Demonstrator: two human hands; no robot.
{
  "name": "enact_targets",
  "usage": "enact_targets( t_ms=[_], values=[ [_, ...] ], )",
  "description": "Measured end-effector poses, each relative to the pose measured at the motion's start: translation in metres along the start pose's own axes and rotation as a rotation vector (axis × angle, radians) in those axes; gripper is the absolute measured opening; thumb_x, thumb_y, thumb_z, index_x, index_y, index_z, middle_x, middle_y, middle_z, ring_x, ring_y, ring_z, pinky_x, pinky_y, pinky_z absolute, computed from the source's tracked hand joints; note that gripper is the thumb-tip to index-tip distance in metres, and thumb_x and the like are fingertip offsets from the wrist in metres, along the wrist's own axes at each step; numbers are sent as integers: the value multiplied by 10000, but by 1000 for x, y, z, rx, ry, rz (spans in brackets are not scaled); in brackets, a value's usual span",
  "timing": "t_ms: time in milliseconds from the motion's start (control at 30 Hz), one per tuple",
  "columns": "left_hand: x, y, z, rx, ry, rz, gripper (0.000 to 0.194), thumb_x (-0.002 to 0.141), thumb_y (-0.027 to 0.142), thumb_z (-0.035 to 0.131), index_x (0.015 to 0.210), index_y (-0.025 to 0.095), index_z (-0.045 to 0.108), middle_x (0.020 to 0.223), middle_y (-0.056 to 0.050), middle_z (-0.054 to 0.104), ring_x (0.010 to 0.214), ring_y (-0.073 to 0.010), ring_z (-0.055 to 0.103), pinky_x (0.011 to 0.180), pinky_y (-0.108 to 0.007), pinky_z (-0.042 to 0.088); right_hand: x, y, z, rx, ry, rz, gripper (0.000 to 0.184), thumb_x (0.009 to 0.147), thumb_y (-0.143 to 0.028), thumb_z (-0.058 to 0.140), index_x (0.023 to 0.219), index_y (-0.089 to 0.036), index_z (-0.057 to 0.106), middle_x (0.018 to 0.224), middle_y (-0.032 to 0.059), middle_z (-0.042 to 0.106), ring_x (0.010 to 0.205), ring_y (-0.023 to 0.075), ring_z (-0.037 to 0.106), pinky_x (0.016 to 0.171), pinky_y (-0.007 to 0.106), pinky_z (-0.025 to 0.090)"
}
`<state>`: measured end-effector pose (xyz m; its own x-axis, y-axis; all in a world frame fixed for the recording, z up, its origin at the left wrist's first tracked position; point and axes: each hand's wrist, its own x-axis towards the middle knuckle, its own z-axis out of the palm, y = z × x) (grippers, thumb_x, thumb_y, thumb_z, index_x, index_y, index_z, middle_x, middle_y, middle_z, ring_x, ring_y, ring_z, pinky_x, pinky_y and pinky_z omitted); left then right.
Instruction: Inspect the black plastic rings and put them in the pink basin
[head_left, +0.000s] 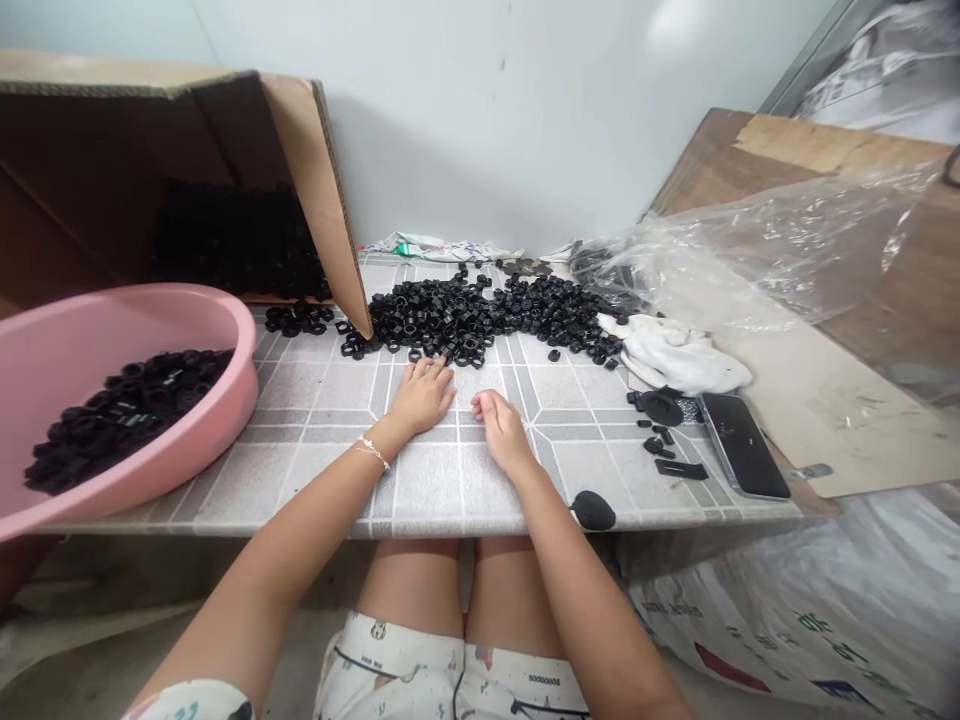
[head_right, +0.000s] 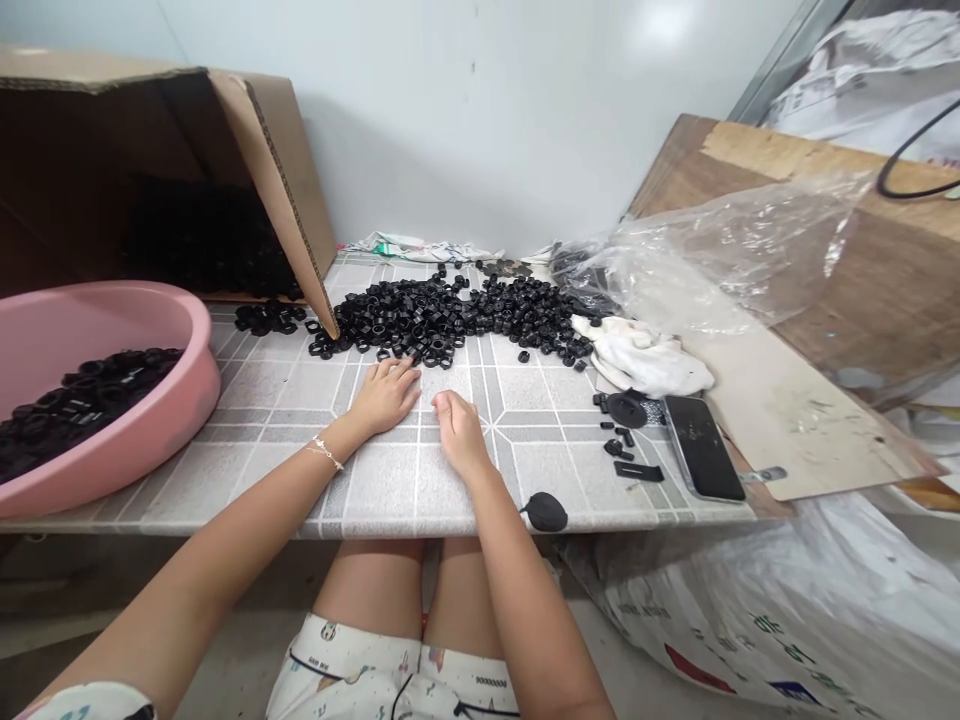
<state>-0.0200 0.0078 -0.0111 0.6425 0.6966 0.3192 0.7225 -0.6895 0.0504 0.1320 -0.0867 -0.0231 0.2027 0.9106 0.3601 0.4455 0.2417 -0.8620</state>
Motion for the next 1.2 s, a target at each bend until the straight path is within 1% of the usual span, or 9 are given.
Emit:
enact_targets(
  t_ms=[133, 233, 367, 500, 667, 767, 933, 1067, 1200],
  values=[
    [0, 5, -3, 2, 36, 6, 312, 910, 296, 426, 1091, 151, 634, 1293, -161, 557, 1128, -340, 480, 921, -503, 383, 23, 4, -22, 95, 297, 41, 386, 973, -449, 217, 930, -225, 529, 790, 26, 577, 711, 166, 553, 745, 322, 456],
    [0, 7, -4, -16, 58, 12, 265, 903, 268, 431, 1006, 143, 640, 1162, -174, 585, 1078, -335, 484, 890, -486, 382, 51, 25, -47, -134, 403, 59, 326, 957, -354, 255, 1075, -217, 527, 912, 74, 586, 855, 212, 551, 818, 377, 447],
    [-1, 7, -4, -35, 76, 17, 222, 893, 241, 442, 962, 146, 630, 1096, -174, 576, 1062, -330, 475, 884, -473, 368, 81, 64, -73, -716, 187, -5, 348, 865, -162, 395, 1159, -151, 582, 1193, 202, 518, 1123, 334, 421, 946, 521, 334],
    [-3, 9, -6, 60, 73, -7, 224, 899, 204, 410, 963, 136, 613, 1047, -175, 576, 1049, -329, 475, 857, -458, 369, 97, 87, -87, -812, 15, 27, 294, 831, -103, 399, 989, -116, 647, 1053, 210, 551, 1032, 318, 444, 913, 520, 360],
    [-6, 11, -8, -1, 73, 28, 274, 897, 95, 359, 957, 148, 621, 1013, -156, 596, 1013, -296, 502, 866, -453, 380, 100, 66, -74, -377, 16, 8, 144, 787, -216, 520, 866, -149, 620, 949, 112, 597, 831, 213, 532, 885, 433, 437],
    [-6, 7, -7, -158, 112, 44, 237, 904, 133, 423, 993, 172, 640, 989, -122, 627, 1011, -271, 519, 883, -429, 403, 88, 39, -40, 116, 96, 100, 190, 781, -332, 571, 900, -187, 602, 863, 34, 614, 716, 158, 564, 808, 395, 491],
    [-7, 0, -4, -661, 237, -95, 231, 882, 251, 546, 1082, 184, 640, 922, -61, 662, 894, -192, 582, 845, -334, 459, 53, 14, 12, 807, 159, 230, 306, 661, -325, 744, 780, -234, 478, 853, -22, 608, 877, 162, 660, 900, 371, 514],
    [-6, 1, -5, -923, 263, -281, 285, 858, 307, 574, 1125, 210, 599, 840, -16, 658, 801, -154, 612, 769, -285, 474, 37, 14, 18, 782, 116, 310, 273, 716, -402, 686, 858, -253, 506, 850, -9, 619, 886, 163, 648, 789, 327, 545],
    [-5, 5, -6, -1096, 209, -270, 264, 868, 305, 533, 1103, 196, 585, 930, -35, 669, 862, -155, 634, 788, -281, 485, 35, 11, 13, 759, 22, 379, 321, 701, -405, 682, 971, -252, 601, 945, 23, 657, 833, 159, 630, 720, 306, 539]
  ],
)
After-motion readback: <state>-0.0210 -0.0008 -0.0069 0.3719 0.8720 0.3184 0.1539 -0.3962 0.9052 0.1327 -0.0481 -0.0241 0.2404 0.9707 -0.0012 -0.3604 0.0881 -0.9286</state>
